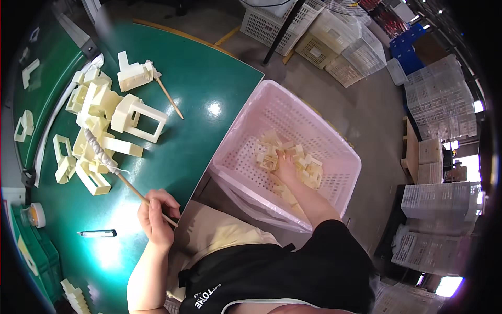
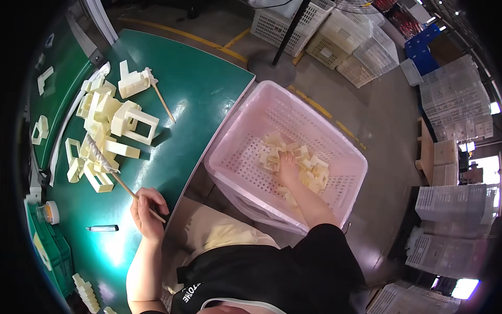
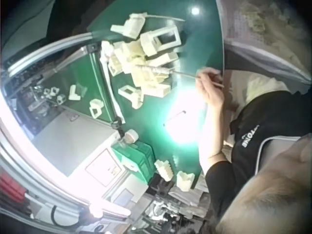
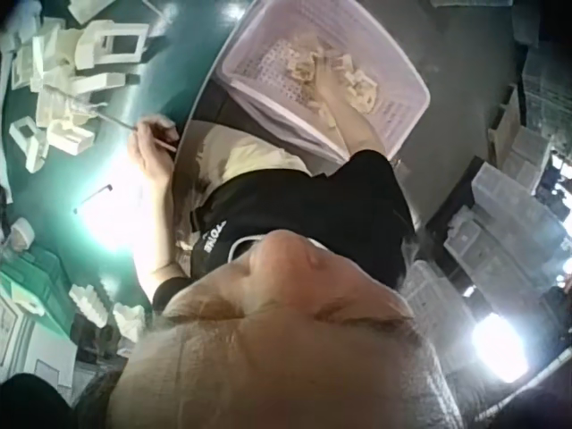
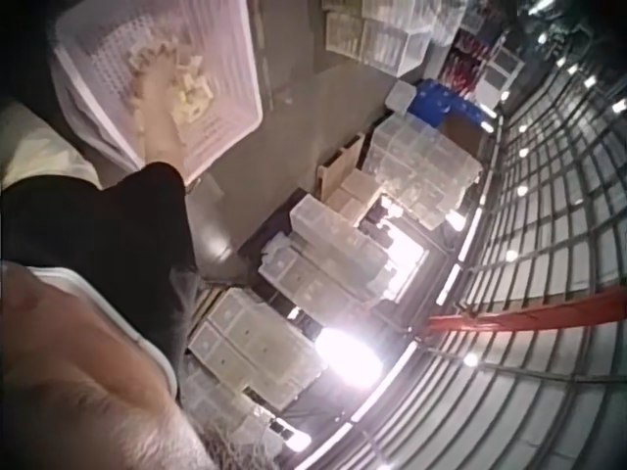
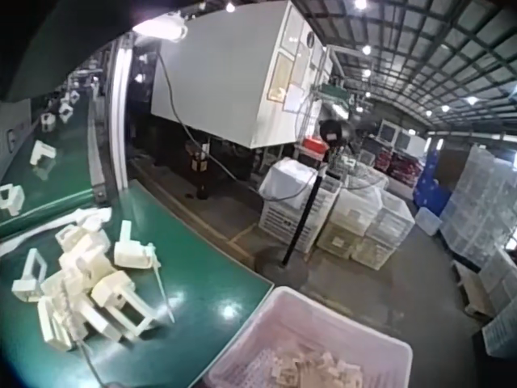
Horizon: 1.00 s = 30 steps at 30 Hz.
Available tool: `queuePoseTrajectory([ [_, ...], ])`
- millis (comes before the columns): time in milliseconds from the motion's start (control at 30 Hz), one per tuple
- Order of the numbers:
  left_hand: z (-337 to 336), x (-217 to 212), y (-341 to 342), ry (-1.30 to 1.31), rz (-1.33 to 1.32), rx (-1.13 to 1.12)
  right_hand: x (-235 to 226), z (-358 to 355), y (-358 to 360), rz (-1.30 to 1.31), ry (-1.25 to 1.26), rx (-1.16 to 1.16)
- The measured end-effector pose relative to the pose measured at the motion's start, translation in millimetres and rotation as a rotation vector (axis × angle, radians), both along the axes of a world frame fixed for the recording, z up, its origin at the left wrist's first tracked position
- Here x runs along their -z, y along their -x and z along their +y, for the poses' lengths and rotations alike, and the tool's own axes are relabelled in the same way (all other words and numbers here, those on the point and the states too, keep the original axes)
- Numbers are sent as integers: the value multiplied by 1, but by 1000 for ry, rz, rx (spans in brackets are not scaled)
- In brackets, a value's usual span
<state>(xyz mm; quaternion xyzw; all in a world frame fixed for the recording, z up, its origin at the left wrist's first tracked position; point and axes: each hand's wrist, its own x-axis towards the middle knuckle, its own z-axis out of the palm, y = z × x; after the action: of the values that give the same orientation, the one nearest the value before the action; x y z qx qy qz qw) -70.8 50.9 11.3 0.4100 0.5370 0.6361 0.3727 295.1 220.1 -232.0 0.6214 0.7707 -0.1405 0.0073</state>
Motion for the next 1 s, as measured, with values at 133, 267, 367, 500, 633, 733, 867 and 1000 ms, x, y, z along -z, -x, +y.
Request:
queuePoseTrajectory([
  [133, 0, -2, 2, 9, 28, -19, 12, 34, 24, -198, -41, -159],
  [267, 1, -7, 3, 30, 64, -24, 42, 64, 44, -425, 200, -131],
  [367, 10, -5, -3, 23, 37, 2, 88, 80, 6, -489, 250, -9],
  [500, 0, -2, 4, 30, 52, -19, 91, 61, 22, -362, 143, 91],
  [633, 2, -3, 1, 29, 51, -11, 110, 68, 2, -433, 48, 39],
  [733, 1, -2, 1, 18, 57, -18, 101, 75, 5, -308, 159, 15],
  [867, 3, -4, 0, 30, 53, -10, 94, 69, 4, -293, 174, -56],
  [1000, 4, -4, -2, 47, 27, -59, 76, 58, 14, -172, 214, -20],
])
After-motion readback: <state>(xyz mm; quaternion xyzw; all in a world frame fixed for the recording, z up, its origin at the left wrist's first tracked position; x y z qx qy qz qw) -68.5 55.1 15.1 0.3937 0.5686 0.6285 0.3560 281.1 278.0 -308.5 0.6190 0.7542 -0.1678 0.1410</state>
